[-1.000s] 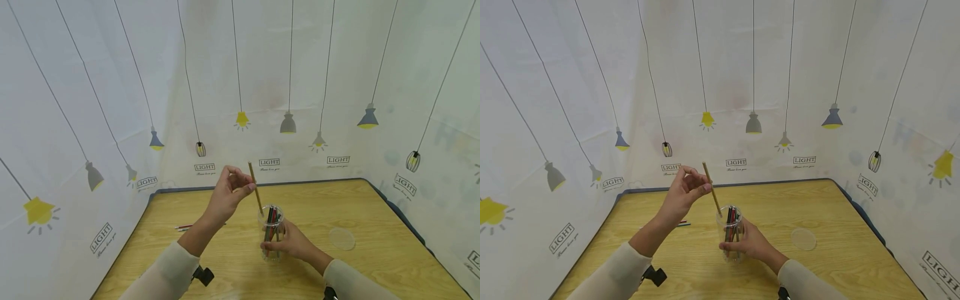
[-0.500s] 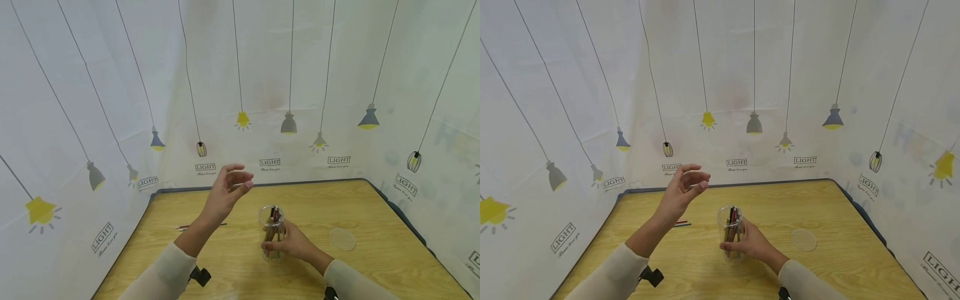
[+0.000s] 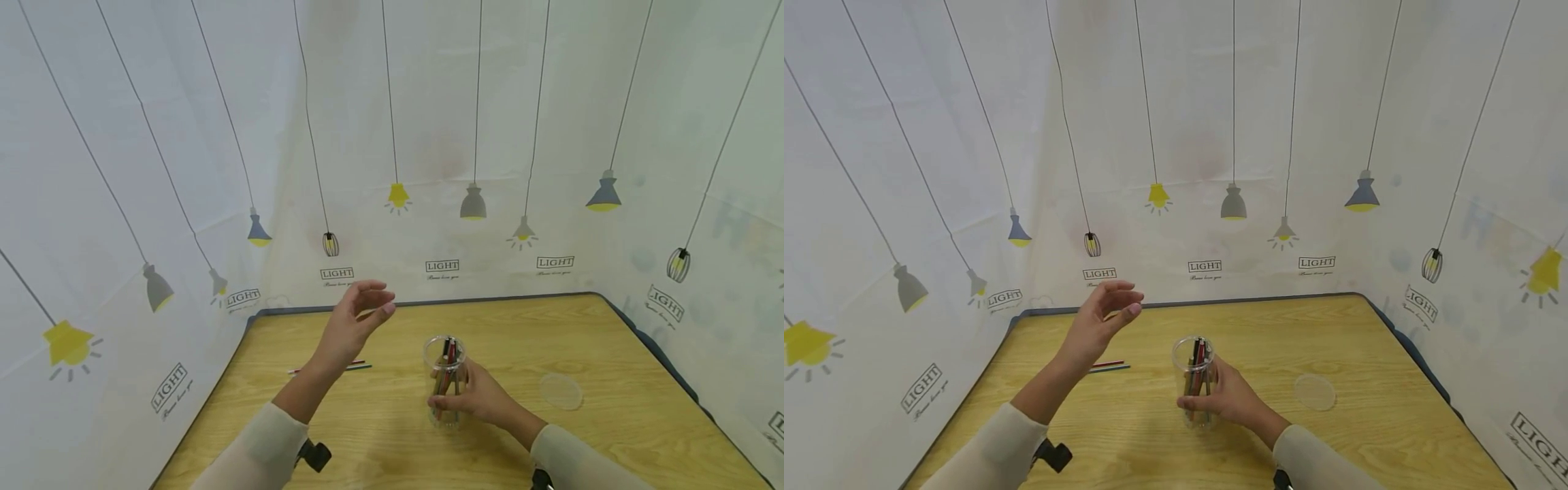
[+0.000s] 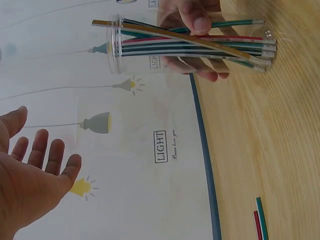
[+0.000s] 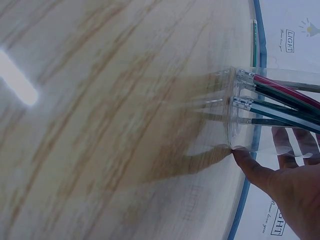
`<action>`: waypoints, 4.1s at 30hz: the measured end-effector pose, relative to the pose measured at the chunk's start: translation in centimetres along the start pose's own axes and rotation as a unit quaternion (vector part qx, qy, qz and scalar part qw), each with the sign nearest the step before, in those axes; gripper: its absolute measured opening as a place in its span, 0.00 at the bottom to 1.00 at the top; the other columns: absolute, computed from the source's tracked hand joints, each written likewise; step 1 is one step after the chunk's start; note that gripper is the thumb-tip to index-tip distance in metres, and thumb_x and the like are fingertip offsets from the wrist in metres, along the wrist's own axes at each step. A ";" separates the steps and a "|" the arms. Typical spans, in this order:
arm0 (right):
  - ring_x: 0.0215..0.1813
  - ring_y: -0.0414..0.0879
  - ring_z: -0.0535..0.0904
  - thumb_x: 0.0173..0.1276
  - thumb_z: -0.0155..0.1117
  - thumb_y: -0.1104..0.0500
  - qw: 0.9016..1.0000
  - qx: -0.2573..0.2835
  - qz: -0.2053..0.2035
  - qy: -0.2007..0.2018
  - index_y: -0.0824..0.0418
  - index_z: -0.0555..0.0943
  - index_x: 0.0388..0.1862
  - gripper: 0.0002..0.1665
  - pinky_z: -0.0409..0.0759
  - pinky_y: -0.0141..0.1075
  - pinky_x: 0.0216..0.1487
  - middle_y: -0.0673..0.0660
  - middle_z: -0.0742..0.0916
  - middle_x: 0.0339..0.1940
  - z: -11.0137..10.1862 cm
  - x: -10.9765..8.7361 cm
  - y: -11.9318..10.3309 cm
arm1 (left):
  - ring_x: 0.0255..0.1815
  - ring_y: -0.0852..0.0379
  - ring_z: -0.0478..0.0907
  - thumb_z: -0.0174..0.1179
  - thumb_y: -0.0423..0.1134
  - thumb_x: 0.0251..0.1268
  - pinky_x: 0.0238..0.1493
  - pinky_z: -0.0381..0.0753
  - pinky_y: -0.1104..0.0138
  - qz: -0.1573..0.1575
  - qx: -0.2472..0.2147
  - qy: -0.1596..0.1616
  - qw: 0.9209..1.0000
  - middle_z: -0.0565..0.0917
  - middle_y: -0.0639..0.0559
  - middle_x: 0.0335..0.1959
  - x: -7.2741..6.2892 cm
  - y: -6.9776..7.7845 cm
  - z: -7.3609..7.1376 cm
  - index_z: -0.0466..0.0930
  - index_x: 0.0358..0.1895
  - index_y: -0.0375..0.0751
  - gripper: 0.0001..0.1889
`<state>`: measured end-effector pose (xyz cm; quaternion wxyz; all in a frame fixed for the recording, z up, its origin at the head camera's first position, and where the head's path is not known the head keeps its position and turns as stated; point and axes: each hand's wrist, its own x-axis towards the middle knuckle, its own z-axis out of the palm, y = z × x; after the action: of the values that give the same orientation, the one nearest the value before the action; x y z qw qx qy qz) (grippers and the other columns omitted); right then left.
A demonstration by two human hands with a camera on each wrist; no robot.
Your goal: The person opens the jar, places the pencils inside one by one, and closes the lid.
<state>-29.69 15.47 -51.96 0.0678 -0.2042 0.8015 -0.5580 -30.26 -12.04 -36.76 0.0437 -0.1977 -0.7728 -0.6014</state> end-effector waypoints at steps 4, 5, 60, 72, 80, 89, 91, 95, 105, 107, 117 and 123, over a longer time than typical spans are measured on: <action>0.75 0.58 0.81 0.68 0.86 0.46 1.000 -0.001 -0.001 -0.003 0.54 0.79 0.72 0.39 0.70 0.72 0.79 0.60 0.89 0.67 -0.1 0.0 0.0 | 0.71 0.51 0.82 0.69 0.46 0.81 0.79 0.79 0.49 -0.013 0.020 0.007 1.000 0.86 0.50 0.67 0.1 -1.2 -1.0 0.77 0.72 0.53 0.23; 0.75 0.58 0.81 0.68 0.85 0.46 1.000 -0.002 -0.002 -0.003 0.54 0.79 0.71 0.38 0.70 0.72 0.79 0.60 0.89 0.67 -0.1 0.0 0.1 | 0.71 0.51 0.82 0.69 0.47 0.81 0.78 0.79 0.49 -0.016 0.023 0.010 1.000 0.86 0.50 0.67 0.1 -1.6 -1.2 0.77 0.72 0.53 0.22; 0.73 0.59 0.83 0.67 0.86 0.47 1.000 -0.006 -0.013 -0.004 0.56 0.76 0.73 0.42 0.68 0.74 0.80 0.61 0.91 0.65 0.0 0.0 0.0 | 0.56 0.39 0.89 0.69 0.26 0.73 0.61 0.89 0.46 -0.066 0.518 -0.077 0.850 0.90 0.42 0.50 -1.6 -16.3 -5.9 0.91 0.55 0.37 0.12; 0.73 0.58 0.83 0.68 0.85 0.47 1.000 -0.004 -0.003 -0.008 0.56 0.78 0.73 0.40 0.69 0.73 0.79 0.61 0.91 0.64 -0.1 0.1 0.1 | 0.46 0.48 0.89 0.65 0.19 0.72 0.52 0.91 0.53 -0.093 0.515 -0.080 0.848 0.90 0.48 0.41 -2.1 -16.7 -6.0 0.89 0.55 0.40 0.16; 0.72 0.57 0.84 0.68 0.85 0.46 1.000 -0.006 -0.001 -0.005 0.58 0.77 0.74 0.42 0.72 0.72 0.77 0.60 0.92 0.61 -0.1 0.0 0.1 | 0.31 0.57 0.79 0.66 0.23 0.75 0.35 0.81 0.60 -0.082 0.501 -0.064 0.859 0.87 0.53 0.33 -2.4 -17.0 -6.3 0.83 0.54 0.42 0.12; 0.72 0.57 0.82 0.68 0.85 0.47 1.000 -0.003 -0.004 -0.005 0.57 0.77 0.74 0.41 0.72 0.71 0.78 0.60 0.91 0.63 -0.3 -0.1 0.0 | 0.30 0.60 0.76 0.65 0.24 0.76 0.32 0.78 0.63 -0.060 0.495 -0.061 0.865 0.84 0.55 0.33 -1.8 -15.8 -6.1 0.78 0.57 0.44 0.15; 0.73 0.57 0.82 0.68 0.85 0.47 1.000 -0.003 -0.007 -0.005 0.56 0.76 0.74 0.41 0.72 0.71 0.78 0.61 0.90 0.64 -0.3 -0.1 0.0 | 0.30 0.60 0.78 0.67 0.25 0.76 0.32 0.79 0.63 -0.055 0.490 -0.060 0.868 0.85 0.55 0.35 -1.6 -15.3 -6.0 0.78 0.58 0.44 0.16; 0.73 0.58 0.81 0.67 0.86 0.48 1.000 -0.002 -0.009 -0.007 0.54 0.76 0.74 0.41 0.71 0.72 0.78 0.62 0.90 0.65 -0.4 -0.2 0.0 | 0.34 0.58 0.83 0.70 0.25 0.74 0.35 0.82 0.61 -0.043 0.459 -0.044 0.886 0.88 0.52 0.37 -1.1 -14.1 -5.9 0.77 0.59 0.44 0.18; 0.72 0.58 0.83 0.67 0.86 0.47 1.000 0.001 0.002 -0.006 0.59 0.80 0.70 0.38 0.73 0.71 0.77 0.61 0.91 0.59 -0.2 -0.2 0.1 | 0.48 0.47 0.93 0.71 0.27 0.74 0.49 0.93 0.53 -0.072 0.282 0.007 0.957 0.91 0.47 0.45 -0.4 -11.0 -5.6 0.73 0.63 0.42 0.21; 0.72 0.58 0.82 0.67 0.86 0.46 1.000 -0.001 0.002 -0.005 0.58 0.80 0.69 0.38 0.73 0.71 0.77 0.61 0.91 0.60 -0.1 -0.1 0.1 | 0.51 0.48 0.92 0.70 0.29 0.76 0.53 0.92 0.52 -0.087 0.256 0.020 0.963 0.91 0.49 0.47 -0.3 -10.4 -5.4 0.73 0.64 0.44 0.21; 0.77 0.62 0.80 0.68 0.85 0.46 1.000 -0.006 0.005 -0.002 0.60 0.78 0.72 0.40 0.72 0.72 0.78 0.61 0.89 0.68 0.0 0.0 0.0 | 0.52 0.52 0.90 0.70 0.33 0.78 0.55 0.92 0.52 -0.078 0.168 0.041 0.982 0.89 0.46 0.51 0.6 -7.1 -4.2 0.70 0.65 0.47 0.22; 0.77 0.62 0.80 0.69 0.85 0.47 1.000 -0.002 0.004 -0.006 0.62 0.79 0.70 0.39 0.70 0.72 0.79 0.62 0.89 0.69 0.0 0.1 0.0 | 0.52 0.53 0.89 0.70 0.33 0.78 0.55 0.92 0.54 -0.070 0.147 0.031 0.986 0.88 0.46 0.51 0.7 -5.6 -3.9 0.69 0.64 0.47 0.22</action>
<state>-29.82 15.44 -51.91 0.0744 -0.2041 0.8031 -0.5549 -33.55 -16.71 -40.61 0.0543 -0.1157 -0.8630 -0.4887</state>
